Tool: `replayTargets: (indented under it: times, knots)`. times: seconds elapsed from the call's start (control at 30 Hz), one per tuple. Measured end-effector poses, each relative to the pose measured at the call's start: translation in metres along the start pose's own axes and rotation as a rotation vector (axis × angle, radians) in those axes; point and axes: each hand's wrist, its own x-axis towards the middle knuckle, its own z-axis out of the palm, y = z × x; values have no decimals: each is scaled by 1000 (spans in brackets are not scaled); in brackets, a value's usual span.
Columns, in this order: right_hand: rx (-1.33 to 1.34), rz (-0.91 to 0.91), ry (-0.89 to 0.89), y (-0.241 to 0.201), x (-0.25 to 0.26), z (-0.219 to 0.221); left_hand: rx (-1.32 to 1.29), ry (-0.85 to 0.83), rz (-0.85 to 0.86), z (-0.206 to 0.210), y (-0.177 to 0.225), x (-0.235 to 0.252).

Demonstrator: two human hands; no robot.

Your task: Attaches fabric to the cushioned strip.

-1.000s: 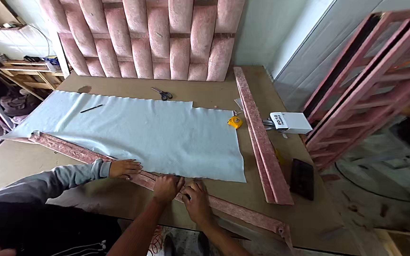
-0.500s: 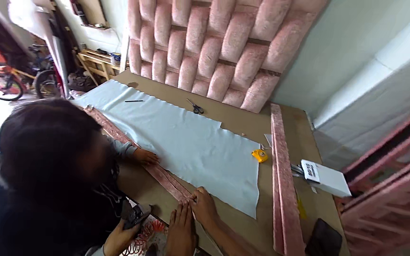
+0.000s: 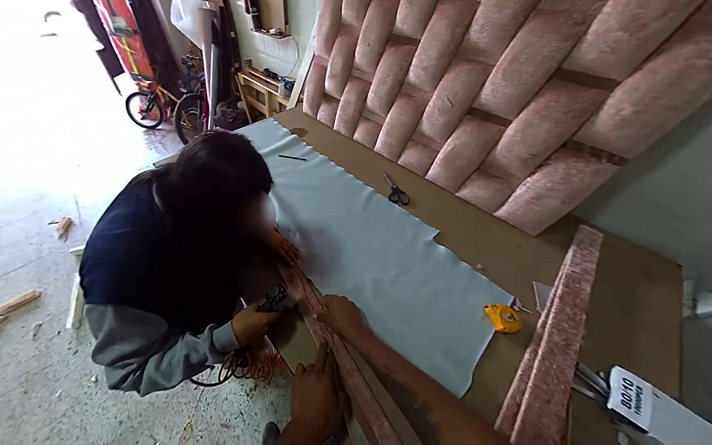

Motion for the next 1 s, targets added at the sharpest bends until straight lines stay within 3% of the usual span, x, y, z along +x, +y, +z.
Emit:
replayTargets:
  times: [0.13, 0.57, 1.0]
  knots:
    - [-21, -34, -25, 1, 5, -2, -108, -139, -96, -9, 18, -12]
    - [-32, -32, -71, 2, 13, -5, -267, -133, -127, 9, 28, -18]
    - [56, -35, -106, 12, 16, -4, -253, -116, -151, 20, 39, -14]
